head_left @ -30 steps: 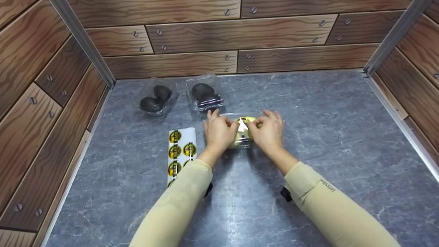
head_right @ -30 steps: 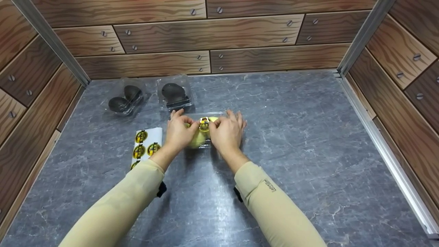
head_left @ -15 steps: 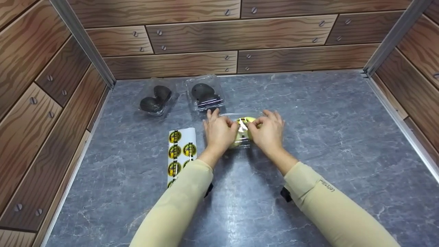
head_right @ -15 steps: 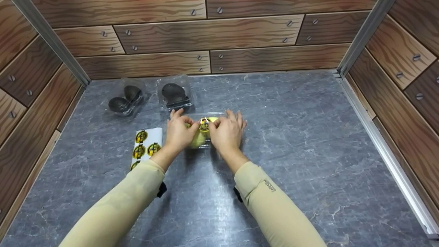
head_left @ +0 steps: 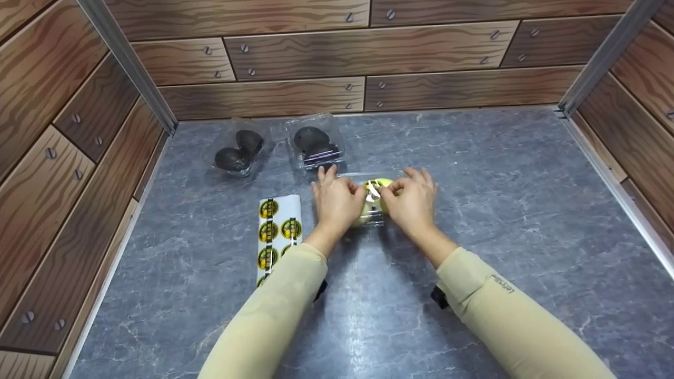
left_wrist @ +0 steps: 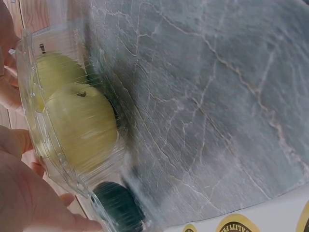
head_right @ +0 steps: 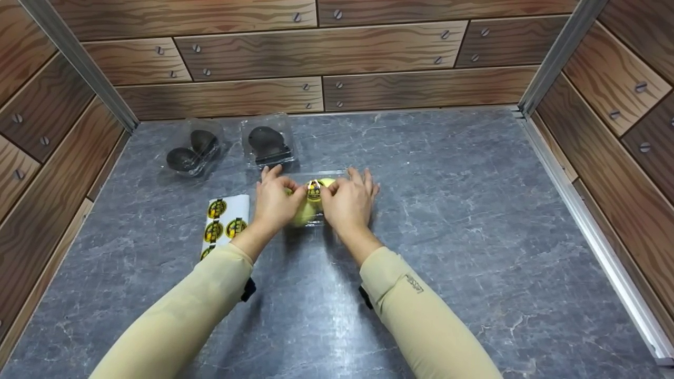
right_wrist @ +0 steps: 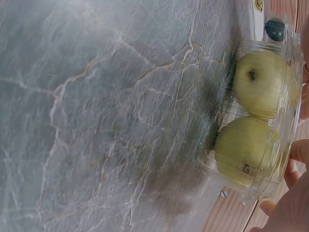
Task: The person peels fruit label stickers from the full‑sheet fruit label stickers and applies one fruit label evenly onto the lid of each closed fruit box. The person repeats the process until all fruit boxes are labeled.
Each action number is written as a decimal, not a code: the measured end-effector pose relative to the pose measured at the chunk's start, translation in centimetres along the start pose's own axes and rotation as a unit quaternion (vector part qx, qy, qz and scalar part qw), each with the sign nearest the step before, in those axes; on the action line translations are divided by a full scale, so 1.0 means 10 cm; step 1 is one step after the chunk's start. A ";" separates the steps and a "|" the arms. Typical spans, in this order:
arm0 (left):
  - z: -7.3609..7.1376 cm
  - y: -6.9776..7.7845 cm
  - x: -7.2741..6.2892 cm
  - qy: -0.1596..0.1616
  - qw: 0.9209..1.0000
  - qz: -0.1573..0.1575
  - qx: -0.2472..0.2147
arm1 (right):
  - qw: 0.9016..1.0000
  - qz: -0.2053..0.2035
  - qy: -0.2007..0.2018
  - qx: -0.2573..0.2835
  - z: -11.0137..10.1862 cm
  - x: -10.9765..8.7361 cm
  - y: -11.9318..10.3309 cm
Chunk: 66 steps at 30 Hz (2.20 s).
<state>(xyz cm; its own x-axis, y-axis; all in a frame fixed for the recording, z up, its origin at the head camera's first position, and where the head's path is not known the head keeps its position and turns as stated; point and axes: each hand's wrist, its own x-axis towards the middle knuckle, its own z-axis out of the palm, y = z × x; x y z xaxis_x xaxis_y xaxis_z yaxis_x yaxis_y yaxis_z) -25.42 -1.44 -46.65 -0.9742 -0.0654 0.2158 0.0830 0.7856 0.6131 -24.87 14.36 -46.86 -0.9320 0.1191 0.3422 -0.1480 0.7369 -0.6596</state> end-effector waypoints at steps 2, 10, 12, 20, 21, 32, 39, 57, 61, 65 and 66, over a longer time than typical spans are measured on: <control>0.00 0.00 0.00 0.001 1.000 0.000 -0.001 | 1.000 0.002 -0.002 -0.002 0.00 0.00 0.00; 0.00 0.00 -0.01 0.008 1.000 0.004 -0.006 | 1.000 0.008 -0.007 -0.005 -0.01 -0.01 -0.01; 0.00 0.00 -0.01 0.004 1.000 0.001 -0.006 | 1.000 0.008 -0.007 -0.005 -0.01 -0.01 -0.01; 0.00 0.01 0.00 -0.008 1.000 -0.011 -0.005 | 1.000 0.008 -0.007 -0.007 -0.01 -0.01 0.00; 0.00 0.01 0.00 -0.008 1.000 -0.011 -0.005 | 1.000 0.009 -0.008 -0.007 -0.01 -0.01 -0.01; 0.00 0.00 -0.01 -0.001 1.000 -0.009 0.009 | 1.000 0.012 -0.015 -0.015 -0.01 -0.01 0.00; 0.01 -0.01 -0.01 0.004 1.000 -0.002 0.004 | 1.000 0.010 -0.012 -0.008 -0.01 -0.01 0.00; -0.01 0.01 -0.01 -0.003 1.000 -0.009 0.008 | 0.999 0.026 -0.027 -0.004 -0.01 0.01 0.02; -0.01 0.01 -0.01 -0.002 1.000 -0.008 0.011 | 0.999 0.027 -0.028 -0.002 -0.01 0.01 0.02; -0.01 0.01 -0.02 0.005 1.000 -0.002 0.014 | 0.999 0.025 -0.028 -0.007 -0.02 0.00 0.02; -0.01 0.01 -0.02 0.008 1.000 0.000 0.014 | 0.999 0.024 -0.029 -0.009 -0.02 0.00 0.02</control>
<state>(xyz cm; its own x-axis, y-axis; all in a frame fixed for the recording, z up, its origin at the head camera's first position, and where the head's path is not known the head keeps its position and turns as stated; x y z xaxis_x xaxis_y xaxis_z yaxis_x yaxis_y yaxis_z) -25.24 -1.41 -46.59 -0.9710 -0.0745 0.2274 0.0767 0.8031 0.5909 -24.84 14.60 -46.83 -0.9554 0.1173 0.2708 -0.0965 0.7430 -0.6623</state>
